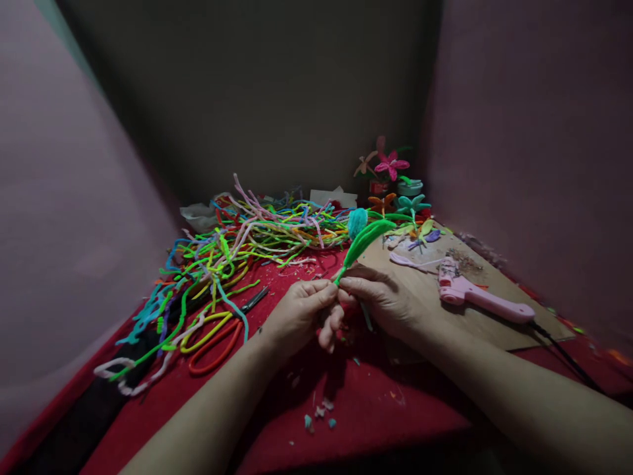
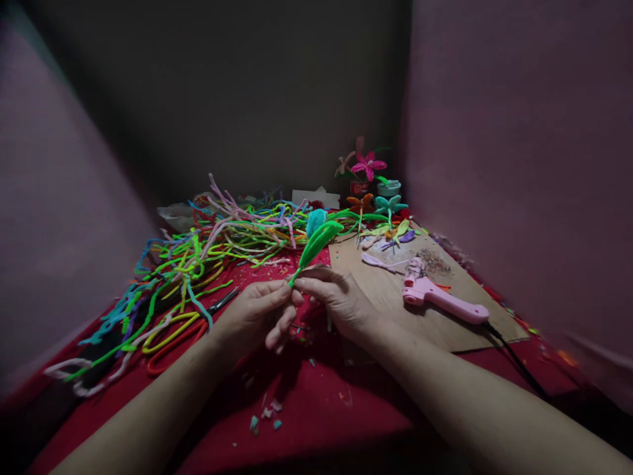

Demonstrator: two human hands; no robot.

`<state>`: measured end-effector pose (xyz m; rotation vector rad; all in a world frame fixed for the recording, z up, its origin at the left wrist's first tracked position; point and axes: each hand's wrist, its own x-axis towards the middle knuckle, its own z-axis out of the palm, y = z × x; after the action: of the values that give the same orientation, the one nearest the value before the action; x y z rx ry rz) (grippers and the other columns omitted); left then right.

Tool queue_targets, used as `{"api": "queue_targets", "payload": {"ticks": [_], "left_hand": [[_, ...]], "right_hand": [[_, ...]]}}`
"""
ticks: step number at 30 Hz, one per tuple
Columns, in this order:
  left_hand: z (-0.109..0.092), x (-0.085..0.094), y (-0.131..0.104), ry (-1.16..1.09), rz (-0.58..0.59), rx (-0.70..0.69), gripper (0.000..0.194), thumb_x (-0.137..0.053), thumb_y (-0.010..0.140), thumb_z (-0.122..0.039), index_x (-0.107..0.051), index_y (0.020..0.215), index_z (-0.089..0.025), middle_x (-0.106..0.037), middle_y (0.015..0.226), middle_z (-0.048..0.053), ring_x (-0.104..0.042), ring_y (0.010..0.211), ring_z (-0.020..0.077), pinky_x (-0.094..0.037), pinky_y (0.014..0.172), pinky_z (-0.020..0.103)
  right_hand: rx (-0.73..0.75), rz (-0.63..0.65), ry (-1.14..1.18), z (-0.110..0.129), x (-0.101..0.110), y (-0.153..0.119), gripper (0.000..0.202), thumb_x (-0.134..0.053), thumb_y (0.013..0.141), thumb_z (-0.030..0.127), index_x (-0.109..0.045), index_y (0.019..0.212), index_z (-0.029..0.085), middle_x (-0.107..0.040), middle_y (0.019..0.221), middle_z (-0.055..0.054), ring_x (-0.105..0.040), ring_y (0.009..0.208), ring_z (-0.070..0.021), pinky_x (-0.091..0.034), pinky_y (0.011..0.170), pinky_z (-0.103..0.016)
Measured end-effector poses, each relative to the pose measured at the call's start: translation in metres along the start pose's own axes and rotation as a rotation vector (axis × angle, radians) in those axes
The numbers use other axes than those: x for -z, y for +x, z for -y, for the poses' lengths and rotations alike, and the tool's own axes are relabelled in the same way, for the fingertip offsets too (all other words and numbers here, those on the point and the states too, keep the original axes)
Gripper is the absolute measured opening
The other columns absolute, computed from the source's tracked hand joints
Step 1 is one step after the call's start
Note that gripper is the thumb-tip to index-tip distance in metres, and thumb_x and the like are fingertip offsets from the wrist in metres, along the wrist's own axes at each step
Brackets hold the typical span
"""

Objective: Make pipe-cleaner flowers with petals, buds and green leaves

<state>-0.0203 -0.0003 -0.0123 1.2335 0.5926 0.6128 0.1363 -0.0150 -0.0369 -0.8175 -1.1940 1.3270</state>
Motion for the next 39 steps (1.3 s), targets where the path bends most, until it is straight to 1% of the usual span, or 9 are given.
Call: {"api": "queue_targets", "payload": {"ticks": [3,7,9,13,19,23,28,33,39], "left_hand": [[0.002,-0.006,0.001,0.415,-0.220,-0.106,0.022,-0.052,0.081,-0.035,-0.055,0.077,-0.014,-0.054,0.057,-0.003,-0.049,0.041,0.0065,-0.038,0.043,0.018],[0.013,-0.007,0.000,0.982,-0.472,-0.339,0.015,-0.054,0.078,-0.030,-0.055,0.072,-0.016,-0.050,0.058,-0.003,-0.043,0.050,0.0081,-0.034,0.052,0.020],[0.017,-0.005,-0.001,1.125,-0.520,-0.396,0.016,-0.050,0.081,-0.028,-0.054,0.069,-0.018,-0.047,0.054,-0.003,-0.039,0.048,0.0082,-0.029,0.051,0.020],[0.019,-0.002,-0.002,1.165,-0.519,-0.418,0.019,-0.047,0.083,-0.026,-0.054,0.067,-0.019,-0.041,0.049,-0.004,-0.033,0.043,0.0084,-0.024,0.049,0.020],[0.017,-0.003,-0.001,1.023,-0.554,-0.420,0.011,-0.054,0.077,-0.026,-0.060,0.068,-0.022,-0.045,0.051,-0.002,-0.038,0.046,0.0103,-0.025,0.051,0.021],[0.011,-0.008,-0.001,0.823,-0.528,-0.301,0.021,-0.053,0.078,-0.029,-0.054,0.059,-0.019,-0.044,0.045,-0.004,-0.038,0.040,0.0081,-0.026,0.046,0.019],[-0.001,-0.009,-0.002,0.363,-0.324,-0.079,0.023,-0.051,0.081,-0.033,-0.051,0.065,-0.016,-0.053,0.048,-0.004,-0.043,0.032,0.0055,-0.029,0.037,0.017],[-0.003,-0.007,-0.002,0.018,-0.176,-0.004,0.021,-0.053,0.081,-0.032,-0.052,0.071,-0.014,-0.051,0.045,-0.006,-0.034,0.026,0.0031,-0.034,0.030,0.016],[-0.001,0.000,-0.002,-0.234,0.024,0.067,0.018,-0.056,0.080,-0.028,-0.054,0.073,-0.012,-0.044,0.042,-0.008,-0.023,0.023,0.0002,-0.035,0.024,0.015]], "right_hand": [[-0.041,-0.040,0.016,0.001,-0.001,0.000,0.018,-0.062,0.071,0.035,-0.065,0.074,0.017,-0.060,0.062,0.000,-0.052,0.055,-0.0126,-0.040,0.056,-0.027],[-0.029,-0.093,-0.035,0.002,-0.003,0.000,0.015,-0.064,0.069,0.032,-0.064,0.069,0.017,-0.059,0.061,0.001,-0.051,0.057,-0.0113,-0.040,0.057,-0.026],[-0.013,-0.102,-0.065,0.003,-0.004,0.000,0.014,-0.064,0.069,0.030,-0.063,0.067,0.017,-0.059,0.062,0.002,-0.050,0.059,-0.0108,-0.039,0.059,-0.026],[0.035,-0.117,-0.155,0.004,-0.005,0.000,0.012,-0.063,0.070,0.030,-0.064,0.068,0.017,-0.059,0.067,0.001,-0.051,0.065,-0.0121,-0.038,0.064,-0.027],[0.055,-0.119,-0.247,0.006,-0.004,-0.001,0.012,-0.061,0.072,0.028,-0.065,0.066,0.019,-0.059,0.068,0.000,-0.050,0.068,-0.0140,-0.038,0.065,-0.029],[0.039,-0.122,-0.191,0.004,-0.005,0.000,0.011,-0.064,0.071,0.030,-0.064,0.069,0.019,-0.059,0.069,0.001,-0.051,0.065,-0.0122,-0.038,0.064,-0.028],[-0.022,-0.026,-0.036,0.006,-0.006,-0.002,0.019,-0.064,0.072,0.035,-0.064,0.074,0.016,-0.060,0.070,0.000,-0.053,0.064,-0.0111,-0.041,0.064,-0.027],[-0.042,0.034,0.001,0.009,-0.005,-0.004,0.017,-0.062,0.074,0.033,-0.064,0.079,0.017,-0.061,0.074,0.000,-0.056,0.066,-0.0116,-0.042,0.063,-0.026],[-0.039,0.030,0.001,0.008,-0.004,-0.002,0.013,-0.064,0.072,0.030,-0.065,0.074,0.017,-0.059,0.066,0.002,-0.052,0.060,-0.0105,-0.041,0.061,-0.026]]}}
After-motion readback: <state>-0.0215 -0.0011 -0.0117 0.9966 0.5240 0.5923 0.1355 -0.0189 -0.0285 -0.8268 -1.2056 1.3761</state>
